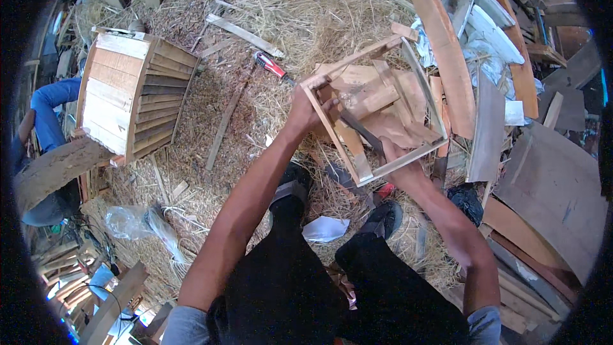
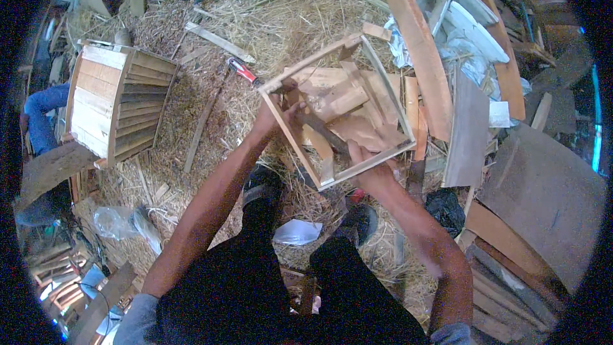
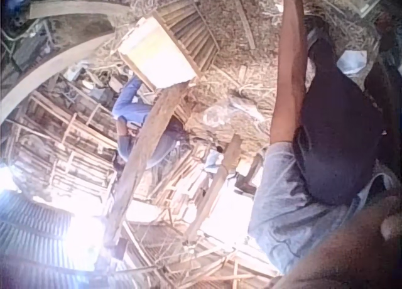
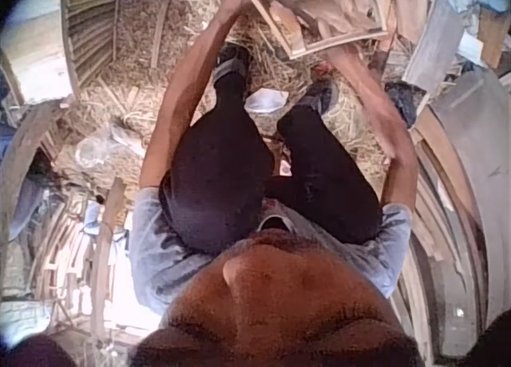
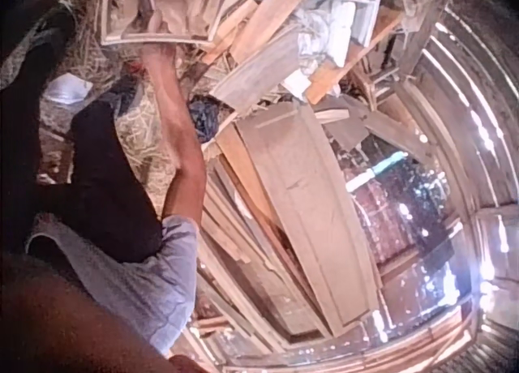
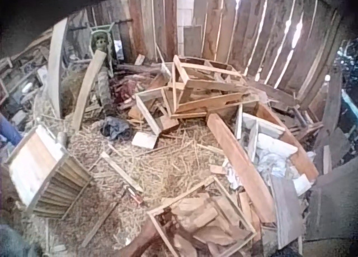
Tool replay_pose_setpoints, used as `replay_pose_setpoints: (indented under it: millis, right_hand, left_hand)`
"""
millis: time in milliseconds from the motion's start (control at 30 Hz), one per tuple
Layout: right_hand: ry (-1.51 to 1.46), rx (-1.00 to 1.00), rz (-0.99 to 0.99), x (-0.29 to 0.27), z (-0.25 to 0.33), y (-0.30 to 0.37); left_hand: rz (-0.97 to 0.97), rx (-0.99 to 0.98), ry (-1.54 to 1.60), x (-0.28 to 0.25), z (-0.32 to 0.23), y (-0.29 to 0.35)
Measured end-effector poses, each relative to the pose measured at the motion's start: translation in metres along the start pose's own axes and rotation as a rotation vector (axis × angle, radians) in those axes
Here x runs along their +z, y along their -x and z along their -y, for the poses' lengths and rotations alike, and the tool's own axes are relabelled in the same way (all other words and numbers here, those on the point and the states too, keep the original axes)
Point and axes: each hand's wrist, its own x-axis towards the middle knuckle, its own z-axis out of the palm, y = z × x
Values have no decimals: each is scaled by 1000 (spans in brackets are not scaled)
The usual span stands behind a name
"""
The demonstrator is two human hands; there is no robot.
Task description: The person assembles a small wooden frame by fitting wooden pieces together and securing them by driving nails into the joints using the head of a small axe.
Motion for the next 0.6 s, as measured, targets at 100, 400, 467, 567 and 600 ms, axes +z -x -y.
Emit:
replay_pose_setpoints:
  millis: [100, 400, 467, 567, 600]
  right_hand:
    - [33, 76, 66, -4, -2, 3]
    - [-23, -26, -85, -2, 10, -3]
    - [-58, 28, -106, -6, 3, 5]
    - [81, 73, 52, -12, 4, -9]
    - [87, 76, 54, -11, 6, -5]
  left_hand:
    - [24, 2, -27, 4, -3, 1]
    - [-33, 51, -43, 2, -1, -5]
    - [-33, 57, -46, 11, -14, -6]
    - [8, 30, -119, -2, 1, -3]
    - [-4, 49, -116, 0, 0, 0]
